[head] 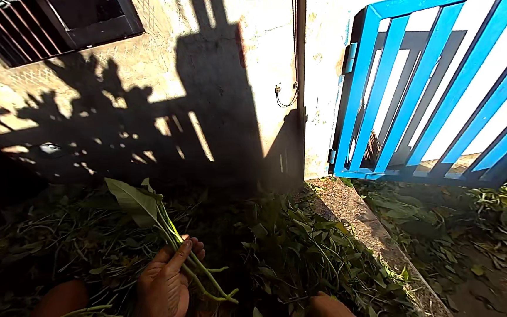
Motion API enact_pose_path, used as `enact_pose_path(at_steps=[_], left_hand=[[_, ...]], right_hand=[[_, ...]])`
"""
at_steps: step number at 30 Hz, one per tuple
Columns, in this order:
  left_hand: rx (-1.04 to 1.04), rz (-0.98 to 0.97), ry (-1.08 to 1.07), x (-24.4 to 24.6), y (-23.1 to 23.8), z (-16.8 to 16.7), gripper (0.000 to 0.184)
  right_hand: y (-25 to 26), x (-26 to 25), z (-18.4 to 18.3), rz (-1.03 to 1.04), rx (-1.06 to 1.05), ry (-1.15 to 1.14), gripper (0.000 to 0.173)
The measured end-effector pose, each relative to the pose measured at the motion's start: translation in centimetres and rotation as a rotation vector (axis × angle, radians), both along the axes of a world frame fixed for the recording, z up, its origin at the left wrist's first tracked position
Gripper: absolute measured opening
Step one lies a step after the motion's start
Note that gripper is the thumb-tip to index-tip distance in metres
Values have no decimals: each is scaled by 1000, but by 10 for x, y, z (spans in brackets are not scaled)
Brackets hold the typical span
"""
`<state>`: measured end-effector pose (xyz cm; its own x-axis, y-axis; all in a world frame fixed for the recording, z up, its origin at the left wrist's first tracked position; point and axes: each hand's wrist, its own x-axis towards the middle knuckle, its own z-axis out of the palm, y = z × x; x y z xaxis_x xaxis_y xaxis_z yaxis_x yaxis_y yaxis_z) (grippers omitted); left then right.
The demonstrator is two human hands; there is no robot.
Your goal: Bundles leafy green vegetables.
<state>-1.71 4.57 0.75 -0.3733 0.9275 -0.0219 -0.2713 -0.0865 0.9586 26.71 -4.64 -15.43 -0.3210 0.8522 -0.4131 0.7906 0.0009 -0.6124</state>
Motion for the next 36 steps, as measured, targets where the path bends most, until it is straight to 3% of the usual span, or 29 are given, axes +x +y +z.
enact_pose_path(at_steps=[4, 7, 10, 13, 14, 18, 21, 25, 29, 36], left_hand=[[-22, -46, -23, 2, -3, 2, 10], [-64, -90, -37, 8, -5, 1, 11], [-89, -126, -19, 13, -6, 0, 12], [-94, -147, -5, 15, -5, -1, 13], [-96, -159, -5, 16, -4, -2, 14], [-123, -192, -38, 29, -9, -7, 12], [-143, -203, -73, 40, -15, -13, 12], [-122, -160, -73, 53, -25, -18, 13], [-106, -112, -74, 55, -32, -19, 14], [-42, -21, -34, 52, -31, -12, 14]], right_hand=[[44, 40, -66, -790, 142, -183, 51], [65, 55, -111, -864, 11, -163, 40], [56, 42, -82, -951, 162, -85, 34], [31, 11, -28, -1091, 721, 103, 30], [26, 5, -18, -1082, 810, 160, 30], [26, -2, -8, -950, 635, 432, 36], [22, -22, 8, -892, 705, 542, 30], [25, -51, 13, -824, 937, 270, 26], [30, -67, 20, -807, 1026, 29, 24], [22, -81, 21, -776, 1110, 52, 24]])
